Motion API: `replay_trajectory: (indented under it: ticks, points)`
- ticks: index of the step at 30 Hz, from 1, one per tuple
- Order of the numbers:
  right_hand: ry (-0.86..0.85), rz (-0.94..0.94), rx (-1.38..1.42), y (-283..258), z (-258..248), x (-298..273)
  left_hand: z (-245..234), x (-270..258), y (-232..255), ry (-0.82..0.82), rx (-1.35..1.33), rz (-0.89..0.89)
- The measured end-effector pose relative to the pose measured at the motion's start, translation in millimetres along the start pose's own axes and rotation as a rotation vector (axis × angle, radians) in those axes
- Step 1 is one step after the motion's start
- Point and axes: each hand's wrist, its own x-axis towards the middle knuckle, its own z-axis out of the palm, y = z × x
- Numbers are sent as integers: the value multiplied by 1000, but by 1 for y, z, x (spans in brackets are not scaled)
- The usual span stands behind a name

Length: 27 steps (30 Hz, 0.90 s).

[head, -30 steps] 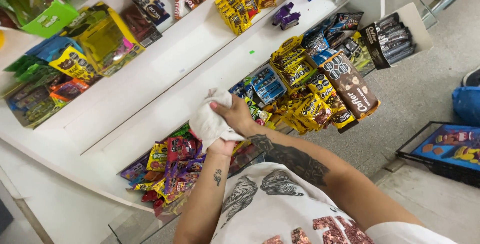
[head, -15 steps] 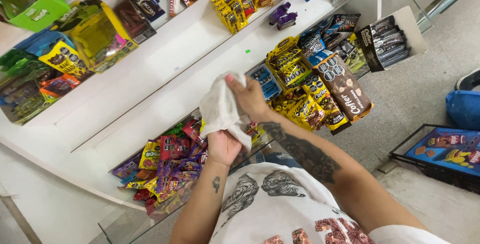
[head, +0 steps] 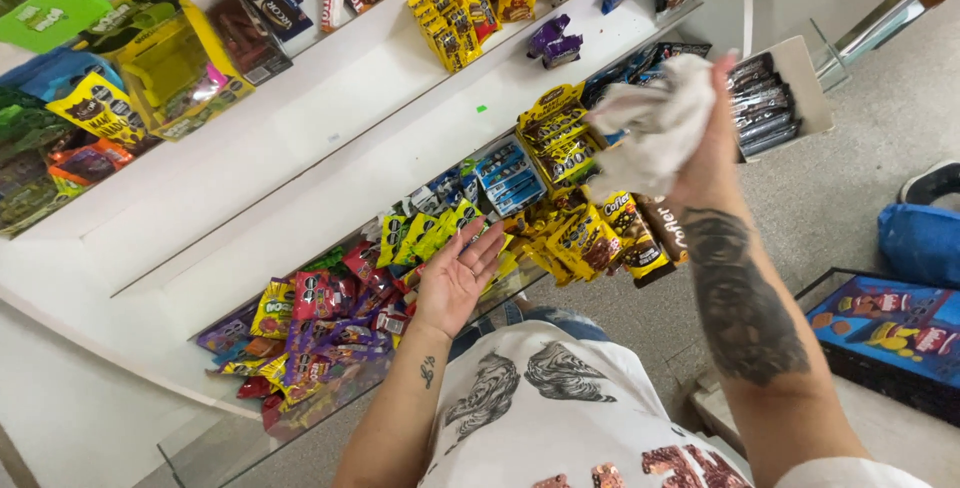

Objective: Cleaning a display shelf with a cloth and organizing various candy and snack packages in a retail setting.

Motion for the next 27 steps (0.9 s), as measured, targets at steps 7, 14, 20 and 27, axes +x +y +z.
replay_trajectory:
  ticks: [7, 14, 20, 27]
  points:
    - [24, -67, -293, -37, -102, 4, 53, 33, 15, 108, 176, 19]
    - [223, 144, -640, -15, -163, 14, 102, 128, -7, 114, 1284, 98]
    - [251, 89, -636, -14, -172, 20, 134, 158, -17, 77, 1653, 151]
    - [252, 97, -595, -14, -175, 31, 122, 193, -30, -53, 1189, 387]
